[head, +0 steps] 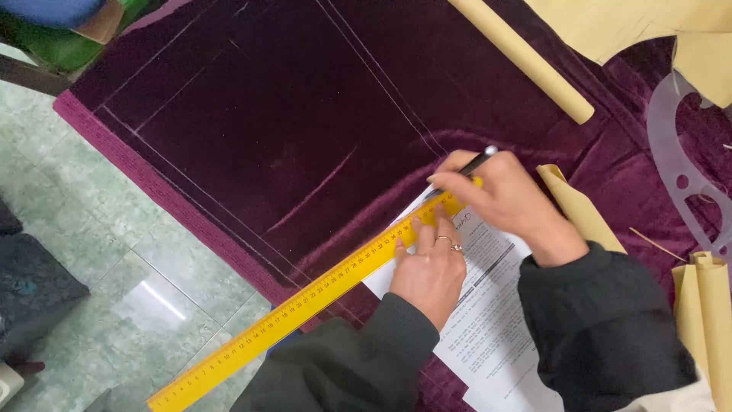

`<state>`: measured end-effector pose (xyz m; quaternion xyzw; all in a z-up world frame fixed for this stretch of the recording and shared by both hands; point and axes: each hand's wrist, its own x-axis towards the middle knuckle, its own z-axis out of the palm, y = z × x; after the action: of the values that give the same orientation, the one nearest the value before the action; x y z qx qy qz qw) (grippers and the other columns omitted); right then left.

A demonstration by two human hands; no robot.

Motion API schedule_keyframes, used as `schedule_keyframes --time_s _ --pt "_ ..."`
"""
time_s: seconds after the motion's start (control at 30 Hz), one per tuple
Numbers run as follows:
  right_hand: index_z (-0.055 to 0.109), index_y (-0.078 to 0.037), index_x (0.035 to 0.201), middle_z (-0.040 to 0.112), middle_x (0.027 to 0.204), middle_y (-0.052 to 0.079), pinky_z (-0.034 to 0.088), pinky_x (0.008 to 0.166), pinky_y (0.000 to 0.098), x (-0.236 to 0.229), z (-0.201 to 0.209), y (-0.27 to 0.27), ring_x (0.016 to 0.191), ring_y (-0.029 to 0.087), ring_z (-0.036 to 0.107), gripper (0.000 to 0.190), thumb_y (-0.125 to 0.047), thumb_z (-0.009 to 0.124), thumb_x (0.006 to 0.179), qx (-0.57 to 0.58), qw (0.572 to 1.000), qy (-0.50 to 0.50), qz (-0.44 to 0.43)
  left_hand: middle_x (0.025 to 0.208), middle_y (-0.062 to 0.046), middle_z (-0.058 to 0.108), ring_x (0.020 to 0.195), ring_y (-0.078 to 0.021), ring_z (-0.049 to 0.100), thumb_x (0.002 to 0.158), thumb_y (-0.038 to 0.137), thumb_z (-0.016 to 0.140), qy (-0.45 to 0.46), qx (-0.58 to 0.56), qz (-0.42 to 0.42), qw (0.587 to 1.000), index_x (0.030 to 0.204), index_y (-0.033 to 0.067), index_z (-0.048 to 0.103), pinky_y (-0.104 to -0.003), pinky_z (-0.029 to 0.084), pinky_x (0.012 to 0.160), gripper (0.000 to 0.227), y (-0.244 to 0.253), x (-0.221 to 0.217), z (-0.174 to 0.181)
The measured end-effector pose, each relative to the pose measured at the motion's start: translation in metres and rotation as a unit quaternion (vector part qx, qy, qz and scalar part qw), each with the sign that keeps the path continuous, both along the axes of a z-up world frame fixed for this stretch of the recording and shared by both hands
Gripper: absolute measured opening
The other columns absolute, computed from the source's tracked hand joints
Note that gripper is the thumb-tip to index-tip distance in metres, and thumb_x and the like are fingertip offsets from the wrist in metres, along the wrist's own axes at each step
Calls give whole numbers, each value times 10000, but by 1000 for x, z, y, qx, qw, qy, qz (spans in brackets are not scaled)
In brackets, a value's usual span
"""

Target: The person uses a yellow ruler and a black pen to measure and mark lines on a piece of dark purple fabric. They also handle a piece of pattern paper, placing it on the fabric and using the ruler to draw lines along its edge.

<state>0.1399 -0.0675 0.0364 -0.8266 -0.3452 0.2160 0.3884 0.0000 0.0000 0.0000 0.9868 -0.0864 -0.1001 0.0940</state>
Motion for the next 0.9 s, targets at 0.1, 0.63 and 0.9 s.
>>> schedule_keyframes --time_s 0.1,0.63,0.9 --pt "711 -105 840 584 477 24 467 620 276 -13 -9 7 527 121 540 114 -165 641 909 11 999 30 20 1166 -292 550 1179 -487 510 740 32 703 -7 -33 -15 999 1165 -79 604 -625 503 752 450 -4 -1 -21" --pt "717 -94 836 630 560 58 500 608 306 -22 -11 20 533 167 572 158 -198 630 918 5 995 92 35 1049 -243 587 1143 -444 529 727 56 714 -29 -27 -1 999 1017 -23 687 -650 500 756 302 -3 -1 -15" --pt "719 -93 844 640 605 58 513 613 321 -20 -19 17 579 165 577 192 -231 615 927 13 991 126 43 979 -224 630 1157 -464 535 710 58 732 -52 -33 24 998 913 21 729 -649 505 769 206 -7 -2 -19"
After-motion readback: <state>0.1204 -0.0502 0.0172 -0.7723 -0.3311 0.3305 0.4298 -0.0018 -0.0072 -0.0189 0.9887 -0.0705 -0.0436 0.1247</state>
